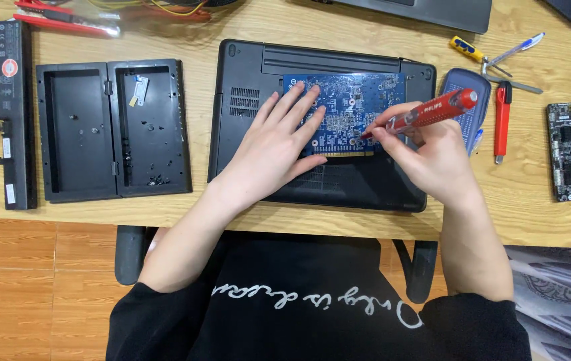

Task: Remove a graphics card from a computer and clean it using a brush.

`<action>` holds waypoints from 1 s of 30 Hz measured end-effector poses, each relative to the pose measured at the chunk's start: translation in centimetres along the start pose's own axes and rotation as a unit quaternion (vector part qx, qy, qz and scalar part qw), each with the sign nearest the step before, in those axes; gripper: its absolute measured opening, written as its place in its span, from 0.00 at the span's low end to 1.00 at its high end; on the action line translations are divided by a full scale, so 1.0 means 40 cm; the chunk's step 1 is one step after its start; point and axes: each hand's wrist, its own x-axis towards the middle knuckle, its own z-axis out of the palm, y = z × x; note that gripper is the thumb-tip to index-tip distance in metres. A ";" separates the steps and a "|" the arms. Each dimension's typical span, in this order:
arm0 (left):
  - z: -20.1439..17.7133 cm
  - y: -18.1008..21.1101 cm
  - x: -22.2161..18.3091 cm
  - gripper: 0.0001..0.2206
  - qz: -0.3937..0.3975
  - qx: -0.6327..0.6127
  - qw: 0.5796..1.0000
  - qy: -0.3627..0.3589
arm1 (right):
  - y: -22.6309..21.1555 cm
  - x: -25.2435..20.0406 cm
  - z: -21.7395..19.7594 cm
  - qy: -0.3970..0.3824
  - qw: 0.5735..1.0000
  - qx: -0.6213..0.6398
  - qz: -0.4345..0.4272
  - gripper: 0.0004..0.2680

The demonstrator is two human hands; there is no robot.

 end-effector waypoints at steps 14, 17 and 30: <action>-0.032 0.021 0.039 0.33 -0.005 0.022 0.999 -0.028 | -0.036 0.003 0.003 -0.017 0.987 -0.149 -0.065 0.06; -0.012 0.030 0.087 0.31 0.008 0.050 0.998 -0.030 | -0.035 0.004 -0.010 -0.054 0.989 -0.131 -0.050 0.06; 0.059 0.015 0.131 0.06 0.083 -0.249 0.965 0.015 | -0.108 -0.011 -0.012 0.082 0.977 -0.107 -0.165 0.20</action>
